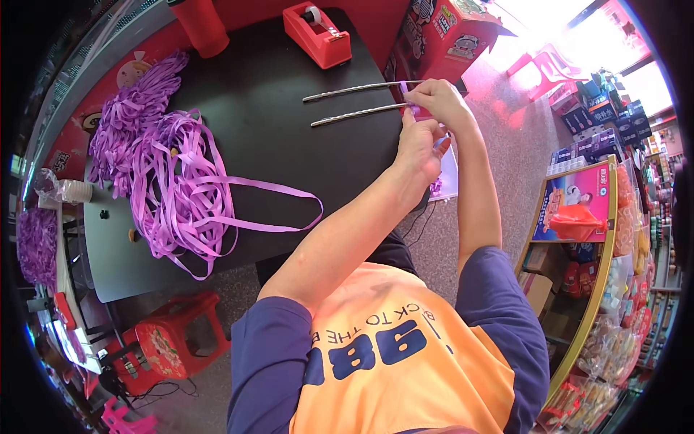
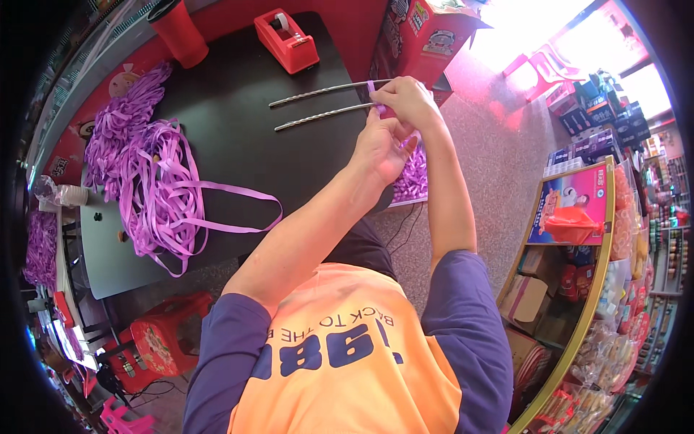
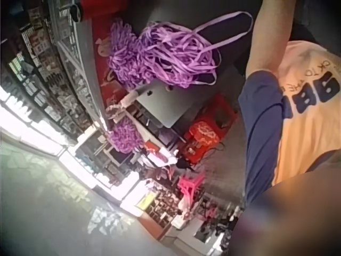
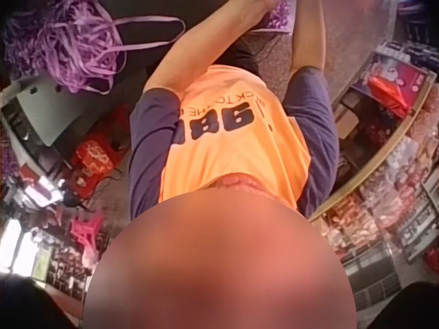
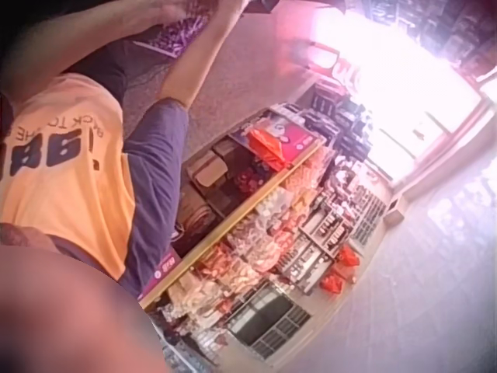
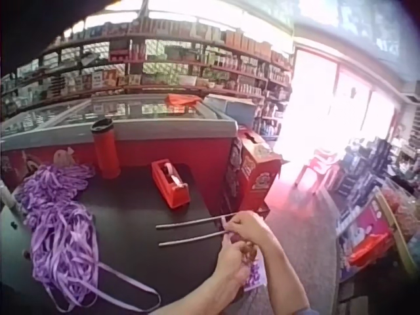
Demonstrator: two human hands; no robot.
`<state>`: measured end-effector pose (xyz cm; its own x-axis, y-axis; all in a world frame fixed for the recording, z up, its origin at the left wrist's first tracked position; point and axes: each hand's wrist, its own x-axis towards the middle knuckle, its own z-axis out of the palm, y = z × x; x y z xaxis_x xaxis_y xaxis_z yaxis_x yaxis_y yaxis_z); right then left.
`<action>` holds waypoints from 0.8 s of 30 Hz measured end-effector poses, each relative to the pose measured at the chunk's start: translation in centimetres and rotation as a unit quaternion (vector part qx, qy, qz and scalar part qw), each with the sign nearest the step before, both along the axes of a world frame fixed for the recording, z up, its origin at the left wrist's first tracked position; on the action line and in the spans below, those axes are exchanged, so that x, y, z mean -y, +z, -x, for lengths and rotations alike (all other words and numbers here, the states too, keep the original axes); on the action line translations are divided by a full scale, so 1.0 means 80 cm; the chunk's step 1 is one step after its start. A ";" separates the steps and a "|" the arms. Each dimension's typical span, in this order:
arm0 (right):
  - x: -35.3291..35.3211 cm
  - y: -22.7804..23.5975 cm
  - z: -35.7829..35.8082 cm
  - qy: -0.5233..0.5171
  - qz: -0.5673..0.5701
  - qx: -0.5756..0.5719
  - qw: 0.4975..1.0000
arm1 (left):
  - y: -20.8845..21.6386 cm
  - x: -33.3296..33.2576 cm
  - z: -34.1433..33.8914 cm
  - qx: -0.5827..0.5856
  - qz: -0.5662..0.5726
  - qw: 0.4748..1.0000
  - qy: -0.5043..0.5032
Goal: The person is wrapping purple ribbons around metal rods to create uniform loops for decorative use.
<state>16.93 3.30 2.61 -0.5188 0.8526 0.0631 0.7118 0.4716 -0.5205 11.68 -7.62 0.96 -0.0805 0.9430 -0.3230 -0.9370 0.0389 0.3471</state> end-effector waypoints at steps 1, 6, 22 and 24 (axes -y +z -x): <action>-0.006 0.001 -0.001 0.013 0.083 -0.041 0.996 | -0.001 -0.002 0.000 -0.013 -0.005 1.000 -0.001; -0.011 0.008 -0.002 -0.005 0.125 -0.095 0.988 | 0.004 0.002 0.001 -0.043 -0.011 0.999 -0.007; -0.086 -0.002 0.022 0.219 0.427 -0.103 0.871 | 0.061 0.170 0.015 -0.868 -0.297 0.368 -0.150; -0.084 0.003 0.029 0.226 0.436 -0.100 0.865 | 0.046 0.191 0.043 -0.824 -0.349 0.442 -0.057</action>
<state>14.59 10.00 2.87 -0.8650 0.3340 -0.3744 0.4112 0.0446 -0.9104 8.27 -22.87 4.66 0.3972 0.7942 0.4599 0.6059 -0.6033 0.5186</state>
